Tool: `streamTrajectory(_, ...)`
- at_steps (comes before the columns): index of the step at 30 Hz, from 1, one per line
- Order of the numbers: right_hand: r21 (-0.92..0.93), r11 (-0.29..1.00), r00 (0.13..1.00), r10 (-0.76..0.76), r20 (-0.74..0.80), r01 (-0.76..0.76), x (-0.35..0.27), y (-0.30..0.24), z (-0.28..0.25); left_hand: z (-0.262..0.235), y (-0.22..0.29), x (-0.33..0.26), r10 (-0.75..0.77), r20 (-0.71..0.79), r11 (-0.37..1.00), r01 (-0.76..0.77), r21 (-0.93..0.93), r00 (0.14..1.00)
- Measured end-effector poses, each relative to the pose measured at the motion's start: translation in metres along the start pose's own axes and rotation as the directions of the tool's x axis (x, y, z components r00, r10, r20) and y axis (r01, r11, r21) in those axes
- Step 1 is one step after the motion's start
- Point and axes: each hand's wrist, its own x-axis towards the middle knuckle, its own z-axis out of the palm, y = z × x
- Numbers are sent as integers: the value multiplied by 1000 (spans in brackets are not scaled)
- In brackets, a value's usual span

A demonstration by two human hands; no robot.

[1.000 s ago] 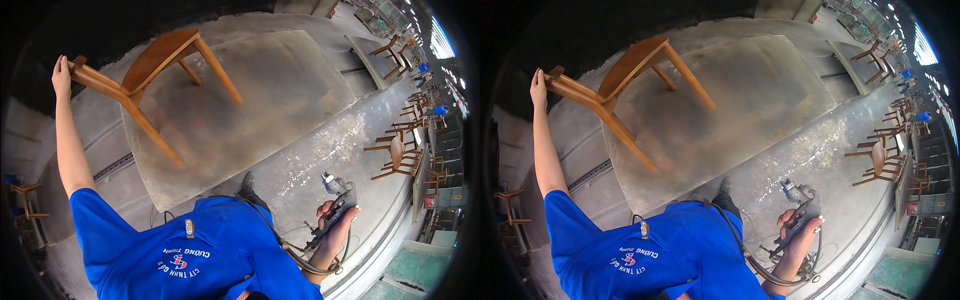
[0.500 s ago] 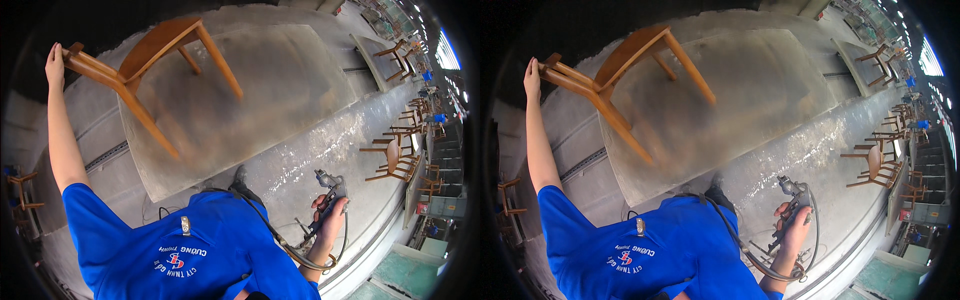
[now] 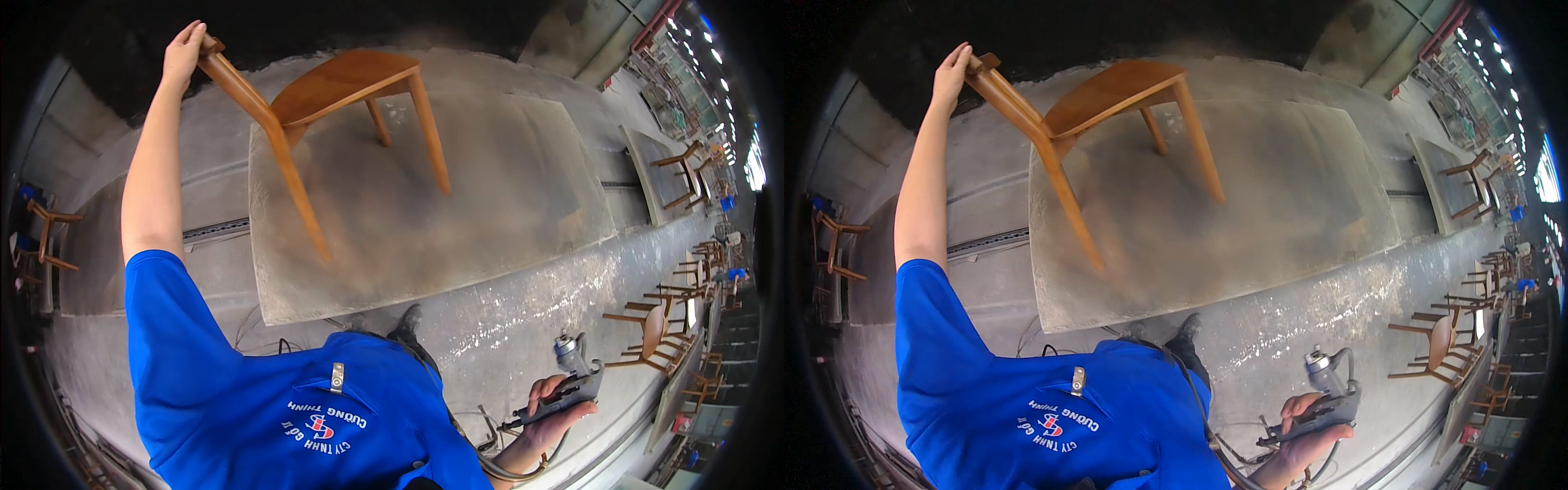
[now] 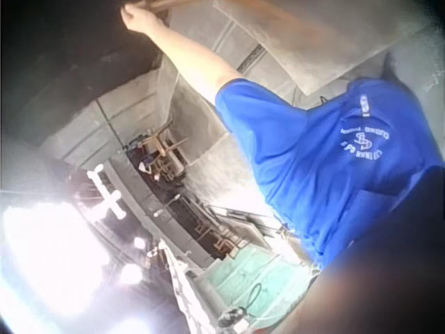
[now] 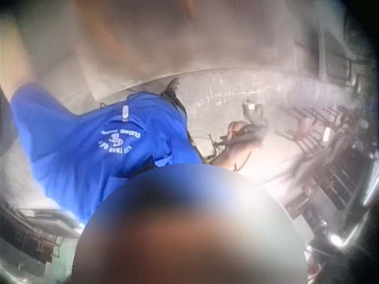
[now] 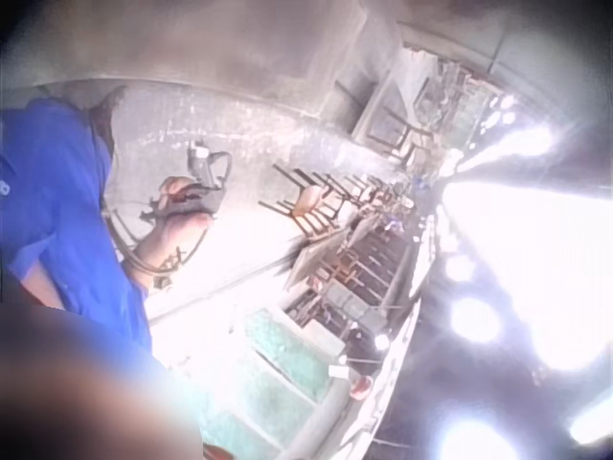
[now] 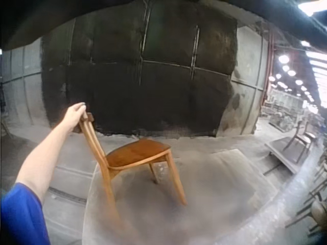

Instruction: The person sprays a wooden chair with a spray gun, rotating it to cover all surfaces. They wipe the seat with a cloth, then continue spraying the chair from multiple angles.

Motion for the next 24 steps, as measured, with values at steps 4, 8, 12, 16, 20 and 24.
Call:
streamTrajectory(4, -37, 998, 989, 46, 143, -41, -21, 7, 23, -1, 3, -3, -16, 44, 1000, 16, -8, 999)
streamTrajectory(8, -91, 995, 989, -19, 148, 32, -28, 9, 29, -1, 3, -4, 4, 41, 1000, -5, 30, 999)
streamTrajectory(12, -156, 985, 997, -76, 26, 79, -22, 4, 24, -4, -4, -2, 14, 52, 1000, -14, -2, 999)
streamTrajectory(16, -125, 990, 998, -57, 25, 60, -24, -3, 28, -5, -8, 4, 101, 110, 994, -104, 19, 989)
streamTrajectory(20, -124, 992, 968, -6, 252, 39, -28, -11, 32, 6, 7, -3, 169, -39, 974, -173, -144, 985)
streamTrajectory(24, -465, 877, 932, 263, 250, -122, -31, -12, 29, 10, 32, -19, 214, -172, 970, -189, 152, 962)
